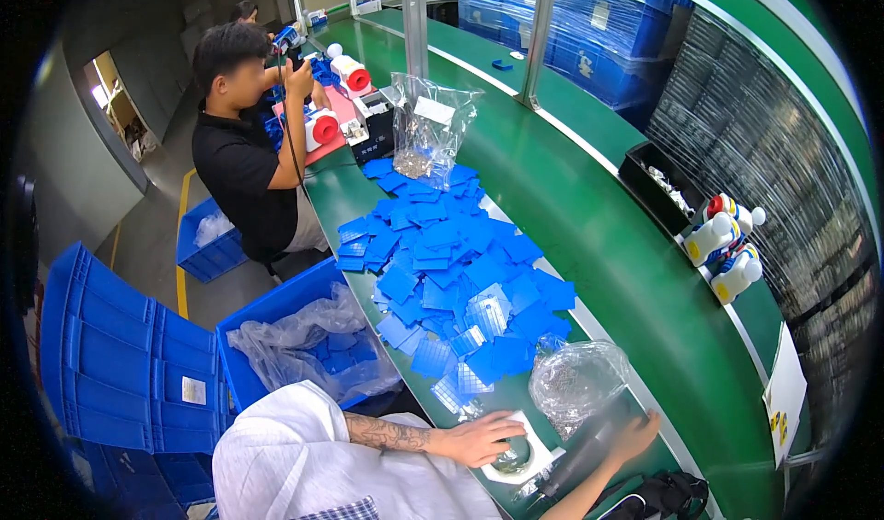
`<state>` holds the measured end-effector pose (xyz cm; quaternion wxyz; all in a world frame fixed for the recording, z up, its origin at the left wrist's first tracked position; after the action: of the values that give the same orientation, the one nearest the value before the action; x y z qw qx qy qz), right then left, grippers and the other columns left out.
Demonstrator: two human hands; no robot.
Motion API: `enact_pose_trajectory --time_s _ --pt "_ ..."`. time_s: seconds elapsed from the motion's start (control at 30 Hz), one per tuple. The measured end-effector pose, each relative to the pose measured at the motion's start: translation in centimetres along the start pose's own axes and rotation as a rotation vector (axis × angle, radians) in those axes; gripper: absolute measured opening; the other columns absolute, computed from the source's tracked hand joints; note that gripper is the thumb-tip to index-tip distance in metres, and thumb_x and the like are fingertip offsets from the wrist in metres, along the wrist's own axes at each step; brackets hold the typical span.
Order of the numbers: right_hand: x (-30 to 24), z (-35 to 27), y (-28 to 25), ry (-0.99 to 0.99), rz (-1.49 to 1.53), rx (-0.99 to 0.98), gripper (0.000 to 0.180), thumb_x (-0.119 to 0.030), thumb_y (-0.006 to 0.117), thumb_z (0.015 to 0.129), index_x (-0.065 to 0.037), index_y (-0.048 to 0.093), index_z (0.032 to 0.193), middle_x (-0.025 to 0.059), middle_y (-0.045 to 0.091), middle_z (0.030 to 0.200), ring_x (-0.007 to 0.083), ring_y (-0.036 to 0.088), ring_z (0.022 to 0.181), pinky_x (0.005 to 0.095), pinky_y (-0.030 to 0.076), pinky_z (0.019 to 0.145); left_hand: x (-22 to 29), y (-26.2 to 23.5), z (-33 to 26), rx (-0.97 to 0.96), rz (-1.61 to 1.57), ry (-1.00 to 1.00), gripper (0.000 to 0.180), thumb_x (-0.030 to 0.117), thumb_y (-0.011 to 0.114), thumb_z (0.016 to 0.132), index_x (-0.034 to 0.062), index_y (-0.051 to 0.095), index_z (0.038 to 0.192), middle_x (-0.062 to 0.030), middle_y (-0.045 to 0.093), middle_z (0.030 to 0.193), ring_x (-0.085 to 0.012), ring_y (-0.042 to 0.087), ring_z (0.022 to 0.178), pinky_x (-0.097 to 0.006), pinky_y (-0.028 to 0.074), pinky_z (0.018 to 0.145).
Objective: Assembling toy foam blasters on a factory assembly line using an electric screwdriver.
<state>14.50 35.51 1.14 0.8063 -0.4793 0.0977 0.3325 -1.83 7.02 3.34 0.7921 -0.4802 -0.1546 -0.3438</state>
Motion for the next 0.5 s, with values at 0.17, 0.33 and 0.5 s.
enact_pose_trajectory --time_s 0.17,0.33,0.5 --pt "0.9 -0.2 0.3 -0.025 -0.014 0.042 0.03 -0.007 0.049 0.073 0.001 0.052 0.102 0.0162 0.054 0.105 0.0318 0.049 0.1 0.0372 0.036 0.088 -0.2 0.3 0.0 -0.006 -0.006 -0.001 0.02 0.011 0.056 0.064 -0.0026 0.05 0.077 -0.0235 0.037 0.121 -0.0322 0.036 0.116 -0.052 0.024 0.098" --pt "-0.8 -0.3 -0.4 -0.015 -0.026 0.035 0.03 -0.007 0.049 0.073 0.001 0.053 0.102 0.0161 0.054 0.106 0.0321 0.048 0.101 0.0375 0.035 0.088 -0.1 0.0 -0.2 0.02 -0.009 0.005 0.02 0.011 0.056 0.064 -0.0029 0.05 0.077 -0.0236 0.037 0.121 -0.0325 0.036 0.116 -0.052 0.024 0.098" --pt "-0.5 -0.3 -0.3 -0.006 -0.006 0.017 0.03 -0.007 0.049 0.073 0.001 0.052 0.102 0.0163 0.053 0.106 0.032 0.048 0.101 0.0375 0.035 0.088 0.0 -0.2 0.0 0.014 -0.014 0.002 0.019 0.01 0.056 0.064 -0.0029 0.05 0.077 -0.0235 0.037 0.121 -0.0323 0.036 0.116 -0.052 0.025 0.098"
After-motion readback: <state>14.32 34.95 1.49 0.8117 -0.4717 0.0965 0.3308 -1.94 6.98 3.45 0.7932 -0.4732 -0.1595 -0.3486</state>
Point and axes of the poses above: each hand's wrist, its own z-axis towards the middle knuckle, its own y-axis out of the palm, x = y × z, the point moved 8 cm from there along z, towards the middle knuckle
